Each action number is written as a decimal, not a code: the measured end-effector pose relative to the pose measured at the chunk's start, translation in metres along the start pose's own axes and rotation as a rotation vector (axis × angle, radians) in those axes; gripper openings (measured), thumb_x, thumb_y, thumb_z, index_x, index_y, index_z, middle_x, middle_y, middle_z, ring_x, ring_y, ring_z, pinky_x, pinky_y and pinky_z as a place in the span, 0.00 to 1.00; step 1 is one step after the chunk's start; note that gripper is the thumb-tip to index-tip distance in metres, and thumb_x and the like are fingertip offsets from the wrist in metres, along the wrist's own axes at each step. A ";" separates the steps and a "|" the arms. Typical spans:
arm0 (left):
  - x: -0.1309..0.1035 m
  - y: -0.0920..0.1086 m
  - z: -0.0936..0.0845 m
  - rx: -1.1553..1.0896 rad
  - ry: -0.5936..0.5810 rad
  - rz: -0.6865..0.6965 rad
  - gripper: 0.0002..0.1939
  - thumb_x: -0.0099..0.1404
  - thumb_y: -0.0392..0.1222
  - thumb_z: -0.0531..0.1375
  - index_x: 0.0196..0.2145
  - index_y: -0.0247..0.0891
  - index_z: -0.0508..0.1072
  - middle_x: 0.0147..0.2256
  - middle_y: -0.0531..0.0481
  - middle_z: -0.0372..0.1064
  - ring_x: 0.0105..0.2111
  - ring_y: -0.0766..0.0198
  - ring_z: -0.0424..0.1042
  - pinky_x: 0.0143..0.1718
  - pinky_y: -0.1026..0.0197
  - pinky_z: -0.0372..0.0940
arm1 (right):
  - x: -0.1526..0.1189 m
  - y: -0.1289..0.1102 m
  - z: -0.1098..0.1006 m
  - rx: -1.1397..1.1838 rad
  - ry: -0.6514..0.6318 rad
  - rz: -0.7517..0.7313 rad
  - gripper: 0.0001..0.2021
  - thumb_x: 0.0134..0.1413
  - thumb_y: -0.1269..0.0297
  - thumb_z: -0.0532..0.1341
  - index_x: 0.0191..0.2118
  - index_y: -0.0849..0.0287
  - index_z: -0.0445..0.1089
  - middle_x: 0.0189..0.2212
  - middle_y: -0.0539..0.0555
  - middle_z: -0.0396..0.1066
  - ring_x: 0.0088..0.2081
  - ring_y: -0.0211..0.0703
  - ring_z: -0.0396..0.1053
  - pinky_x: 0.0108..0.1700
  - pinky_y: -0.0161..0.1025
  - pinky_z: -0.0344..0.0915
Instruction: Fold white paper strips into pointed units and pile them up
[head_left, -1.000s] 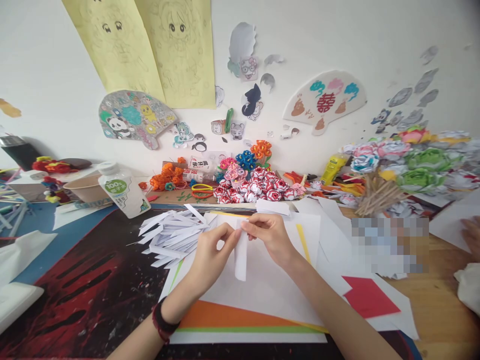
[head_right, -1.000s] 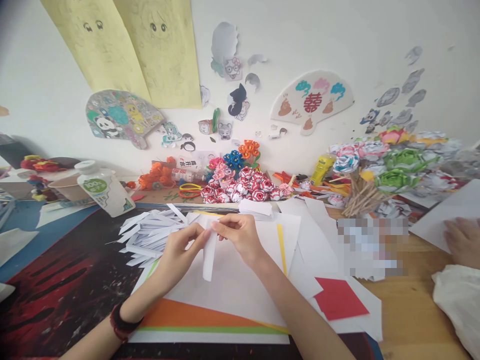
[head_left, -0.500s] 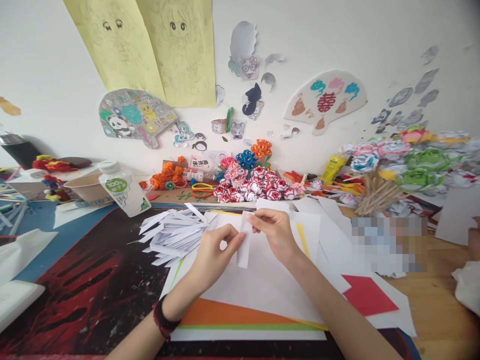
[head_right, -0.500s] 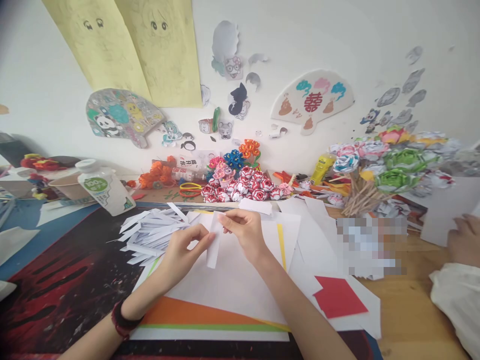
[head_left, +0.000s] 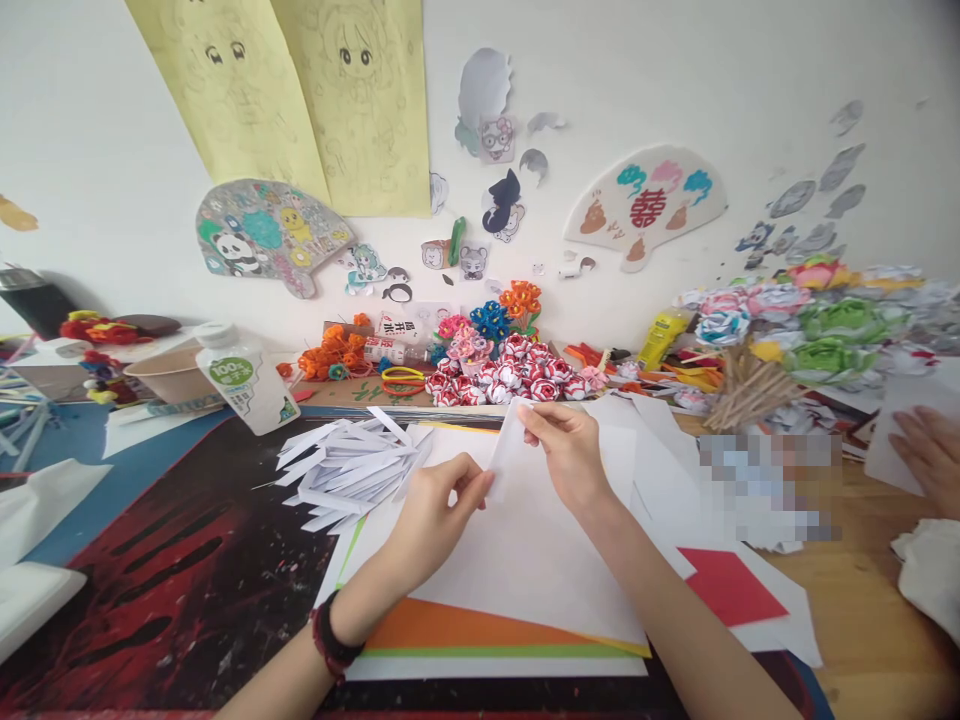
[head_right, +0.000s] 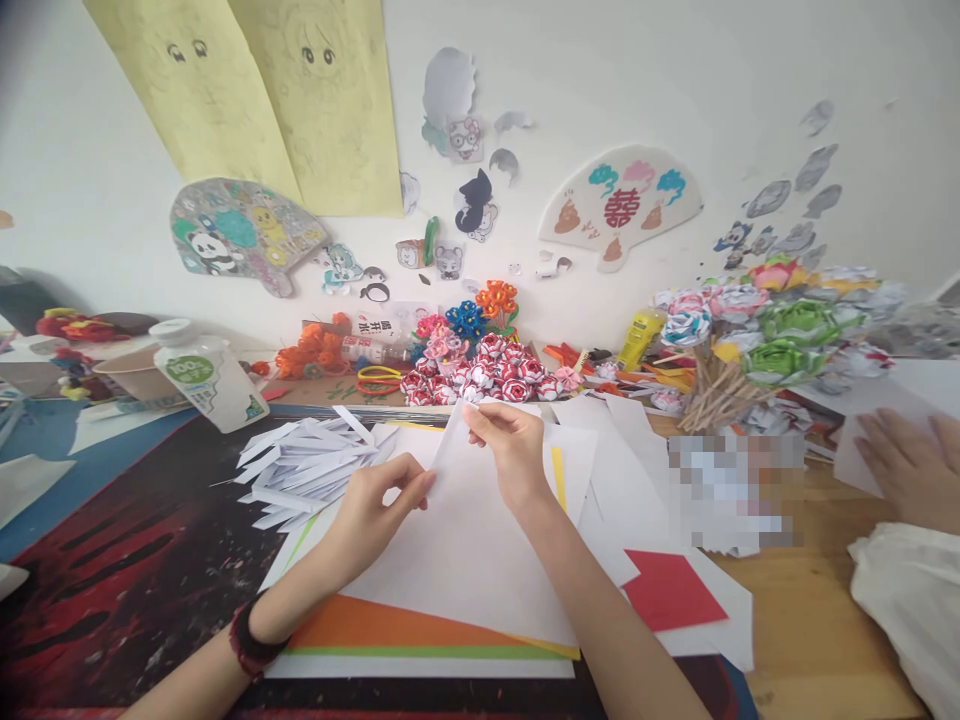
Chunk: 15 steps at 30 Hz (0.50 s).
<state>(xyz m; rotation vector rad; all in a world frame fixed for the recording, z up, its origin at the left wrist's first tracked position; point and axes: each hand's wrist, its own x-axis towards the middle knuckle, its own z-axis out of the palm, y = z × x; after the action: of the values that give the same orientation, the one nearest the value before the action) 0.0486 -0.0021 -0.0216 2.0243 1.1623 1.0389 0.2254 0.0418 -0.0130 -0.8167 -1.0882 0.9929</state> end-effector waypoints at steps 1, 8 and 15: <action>0.000 0.000 0.000 0.003 -0.001 -0.007 0.15 0.69 0.45 0.53 0.25 0.36 0.67 0.23 0.54 0.68 0.24 0.68 0.66 0.29 0.66 0.58 | 0.000 0.000 0.001 0.006 0.004 0.000 0.07 0.46 0.64 0.70 0.24 0.60 0.75 0.17 0.48 0.65 0.23 0.34 0.59 0.27 0.34 0.56; 0.002 0.000 0.001 0.096 0.014 -0.029 0.16 0.69 0.45 0.51 0.25 0.38 0.62 0.20 0.56 0.62 0.22 0.68 0.61 0.27 0.66 0.55 | -0.002 0.002 0.003 0.048 0.053 0.035 0.07 0.45 0.64 0.70 0.24 0.61 0.75 0.19 0.48 0.65 0.24 0.34 0.60 0.28 0.35 0.56; 0.001 -0.003 0.002 0.161 0.042 -0.019 0.15 0.70 0.45 0.51 0.25 0.39 0.60 0.21 0.56 0.62 0.22 0.68 0.61 0.27 0.66 0.55 | -0.003 0.002 0.005 0.072 0.084 0.037 0.07 0.44 0.64 0.71 0.24 0.62 0.75 0.19 0.49 0.65 0.24 0.34 0.59 0.28 0.35 0.56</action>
<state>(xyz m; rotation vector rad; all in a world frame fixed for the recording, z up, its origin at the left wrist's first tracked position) 0.0495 0.0004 -0.0248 2.1187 1.3217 1.0121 0.2193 0.0401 -0.0147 -0.8154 -0.9630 1.0141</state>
